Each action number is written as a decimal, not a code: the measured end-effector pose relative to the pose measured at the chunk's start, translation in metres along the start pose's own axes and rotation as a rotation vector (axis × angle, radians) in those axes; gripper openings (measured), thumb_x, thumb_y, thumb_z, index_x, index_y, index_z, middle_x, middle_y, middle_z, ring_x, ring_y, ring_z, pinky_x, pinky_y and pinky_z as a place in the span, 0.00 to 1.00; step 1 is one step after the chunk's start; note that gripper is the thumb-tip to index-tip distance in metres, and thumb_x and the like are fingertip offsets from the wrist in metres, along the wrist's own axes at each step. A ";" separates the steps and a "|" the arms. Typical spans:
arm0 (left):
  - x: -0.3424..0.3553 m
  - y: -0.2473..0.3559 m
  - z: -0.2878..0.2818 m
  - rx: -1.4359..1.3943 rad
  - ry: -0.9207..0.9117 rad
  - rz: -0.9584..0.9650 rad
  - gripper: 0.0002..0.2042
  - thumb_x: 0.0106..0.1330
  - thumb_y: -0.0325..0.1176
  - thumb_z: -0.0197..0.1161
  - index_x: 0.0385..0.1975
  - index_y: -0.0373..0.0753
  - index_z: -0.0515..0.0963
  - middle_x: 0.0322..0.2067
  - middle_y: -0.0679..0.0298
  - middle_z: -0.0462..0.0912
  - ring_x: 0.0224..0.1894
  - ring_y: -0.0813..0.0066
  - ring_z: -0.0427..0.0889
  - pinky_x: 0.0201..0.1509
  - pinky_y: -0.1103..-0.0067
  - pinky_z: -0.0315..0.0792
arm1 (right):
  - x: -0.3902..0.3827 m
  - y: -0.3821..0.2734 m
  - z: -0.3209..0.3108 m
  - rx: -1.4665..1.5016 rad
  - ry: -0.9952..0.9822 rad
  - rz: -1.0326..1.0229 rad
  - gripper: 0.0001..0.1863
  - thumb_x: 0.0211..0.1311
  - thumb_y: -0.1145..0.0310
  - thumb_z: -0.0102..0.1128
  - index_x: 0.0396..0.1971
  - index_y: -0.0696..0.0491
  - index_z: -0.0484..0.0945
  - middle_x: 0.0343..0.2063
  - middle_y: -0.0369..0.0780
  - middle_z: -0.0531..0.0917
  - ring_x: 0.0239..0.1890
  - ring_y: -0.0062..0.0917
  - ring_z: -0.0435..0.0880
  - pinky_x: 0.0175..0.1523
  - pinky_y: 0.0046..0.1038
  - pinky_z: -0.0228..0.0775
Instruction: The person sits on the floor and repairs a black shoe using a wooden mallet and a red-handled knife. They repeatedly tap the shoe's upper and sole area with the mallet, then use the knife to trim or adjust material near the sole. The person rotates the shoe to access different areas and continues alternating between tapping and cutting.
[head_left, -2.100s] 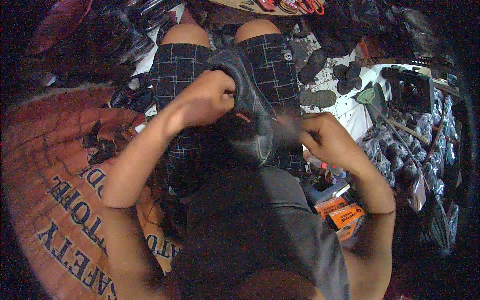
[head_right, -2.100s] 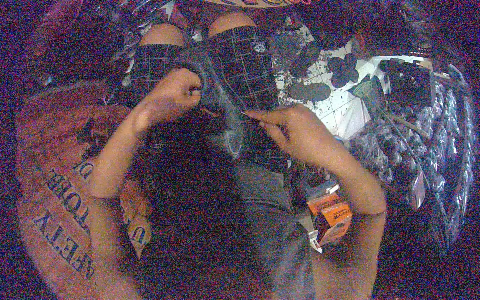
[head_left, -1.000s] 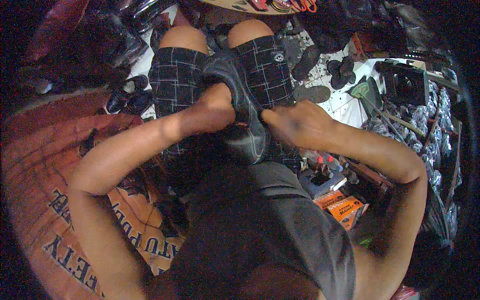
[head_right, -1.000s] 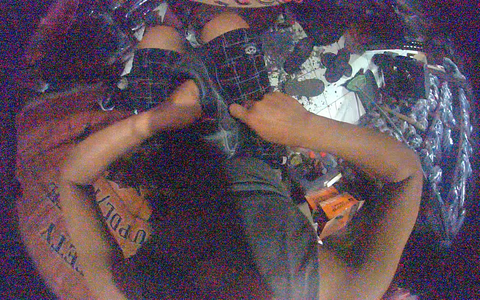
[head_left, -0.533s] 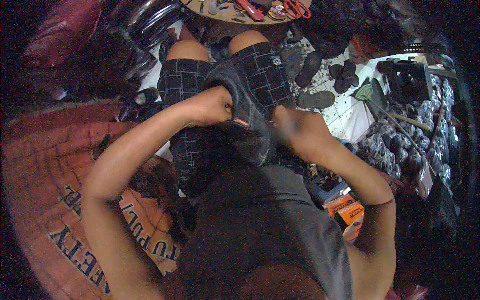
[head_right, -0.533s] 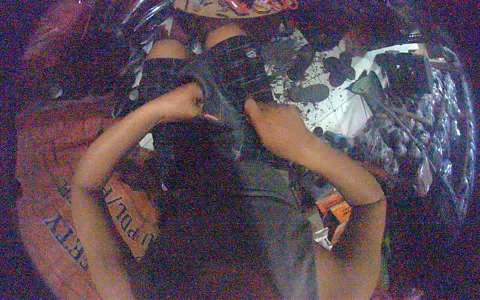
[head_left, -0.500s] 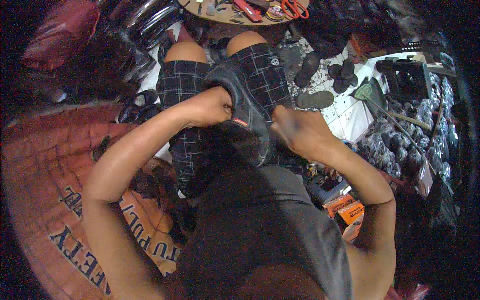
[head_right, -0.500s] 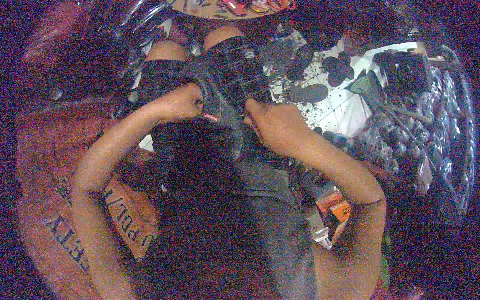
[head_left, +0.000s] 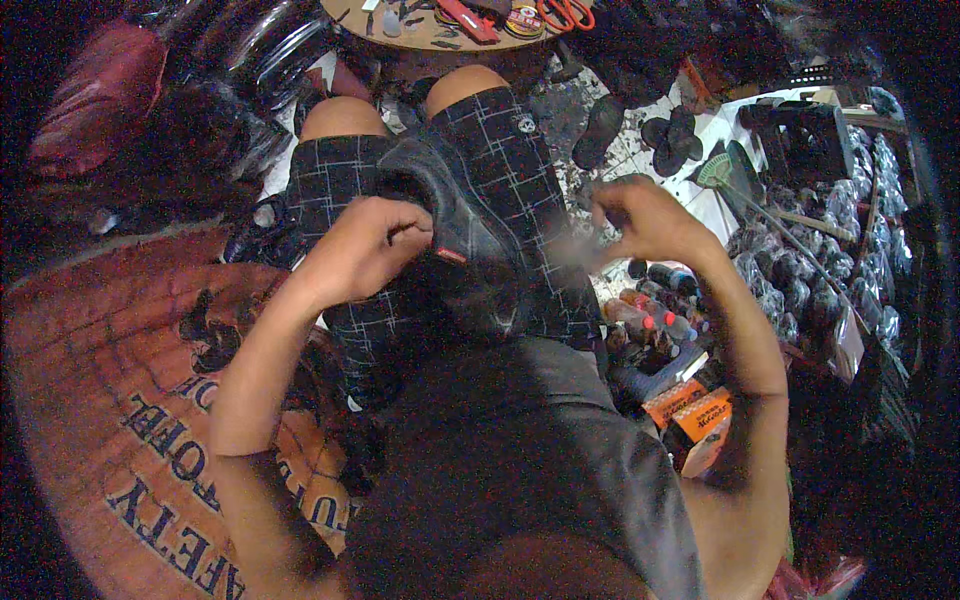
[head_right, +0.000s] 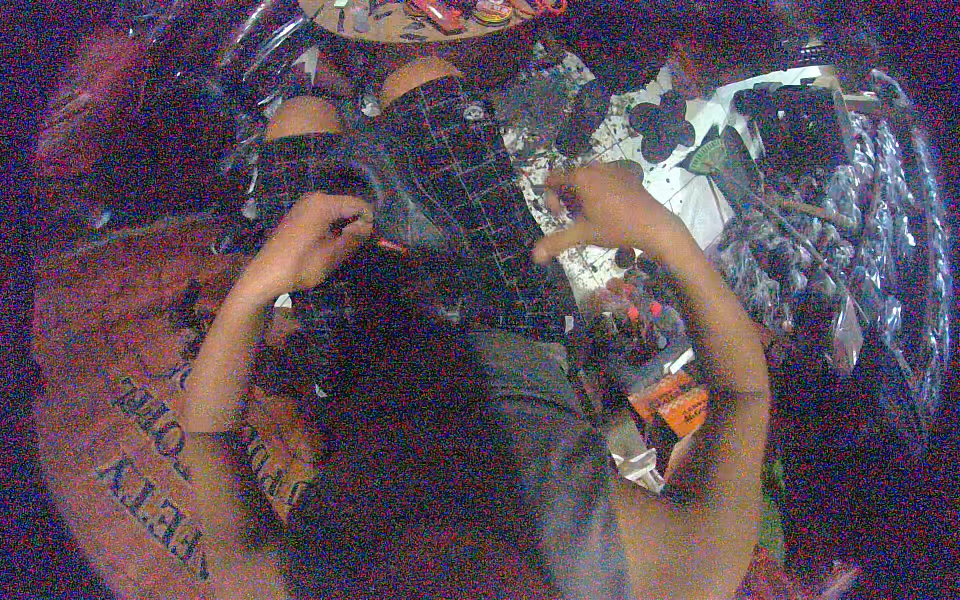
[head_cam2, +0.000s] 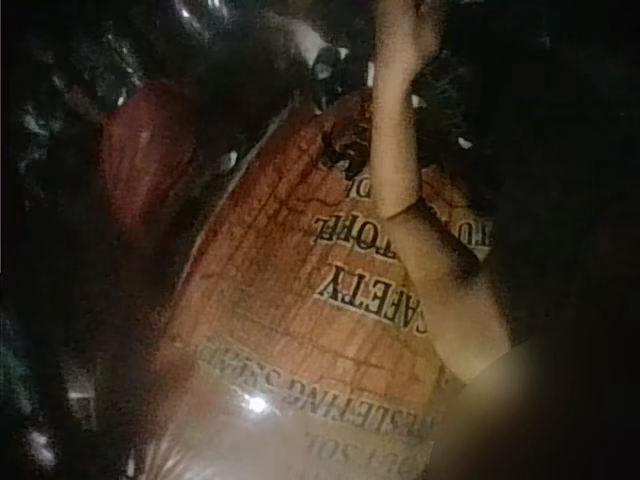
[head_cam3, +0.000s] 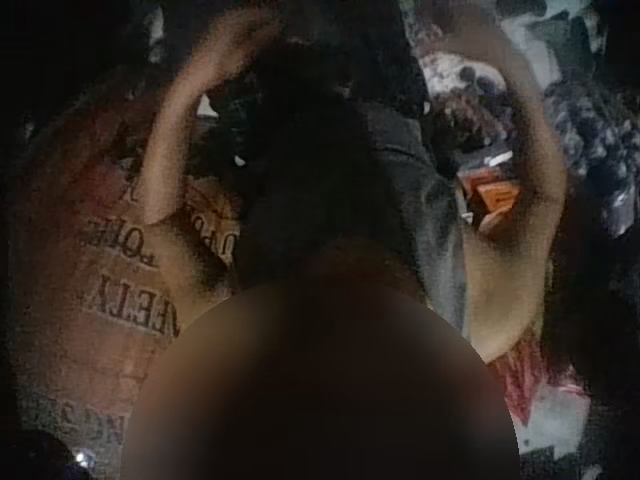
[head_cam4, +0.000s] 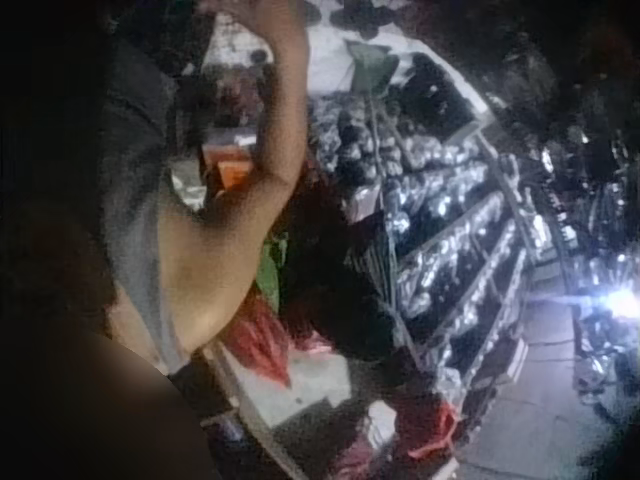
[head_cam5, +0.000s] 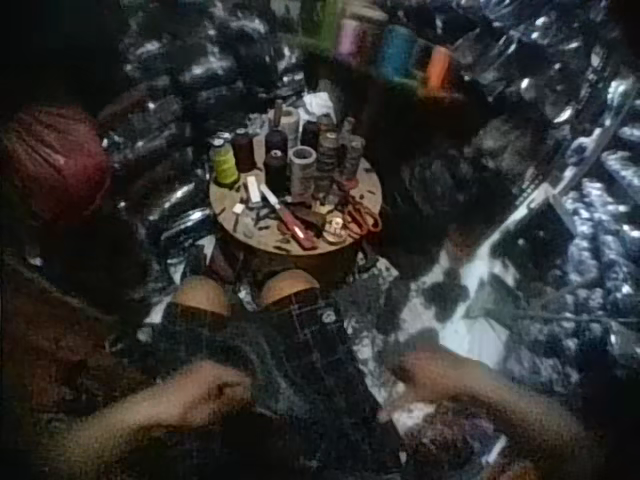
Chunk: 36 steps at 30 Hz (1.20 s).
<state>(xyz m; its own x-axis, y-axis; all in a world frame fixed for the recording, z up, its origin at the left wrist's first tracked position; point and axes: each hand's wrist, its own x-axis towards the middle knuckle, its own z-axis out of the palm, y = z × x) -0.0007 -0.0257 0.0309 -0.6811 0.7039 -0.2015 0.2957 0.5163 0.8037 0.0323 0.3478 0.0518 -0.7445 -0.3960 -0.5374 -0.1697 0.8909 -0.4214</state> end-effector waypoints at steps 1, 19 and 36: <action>-0.005 0.004 0.000 0.014 0.069 0.051 0.06 0.64 0.28 0.63 0.36 0.33 0.82 0.28 0.50 0.83 0.27 0.65 0.81 0.34 0.71 0.74 | 0.010 -0.007 -0.002 -0.114 0.095 -0.085 0.39 0.33 0.31 0.76 0.33 0.53 0.82 0.27 0.44 0.83 0.35 0.42 0.86 0.42 0.41 0.75; -0.064 0.023 -0.014 0.000 0.301 -0.186 0.05 0.58 0.28 0.71 0.30 0.34 0.85 0.24 0.63 0.82 0.25 0.75 0.78 0.32 0.78 0.70 | 0.000 -0.049 -0.006 -0.389 0.098 -0.186 0.46 0.23 0.28 0.71 0.34 0.56 0.83 0.33 0.45 0.83 0.41 0.46 0.85 0.44 0.43 0.78; -0.097 -0.032 -0.019 -1.163 0.809 -0.067 0.06 0.76 0.33 0.55 0.41 0.38 0.74 0.51 0.53 0.81 0.61 0.54 0.77 0.71 0.58 0.67 | -0.007 0.046 0.001 1.785 0.635 -0.458 0.53 0.47 0.36 0.73 0.71 0.47 0.64 0.27 0.29 0.69 0.28 0.16 0.66 0.30 0.19 0.60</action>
<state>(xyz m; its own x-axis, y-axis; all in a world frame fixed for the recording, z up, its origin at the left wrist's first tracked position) 0.0426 -0.1195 0.0357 -0.9786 0.0206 -0.2047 -0.1933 -0.4324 0.8807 0.0302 0.3911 0.0359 -0.9980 -0.0060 -0.0626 0.0531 -0.6135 -0.7879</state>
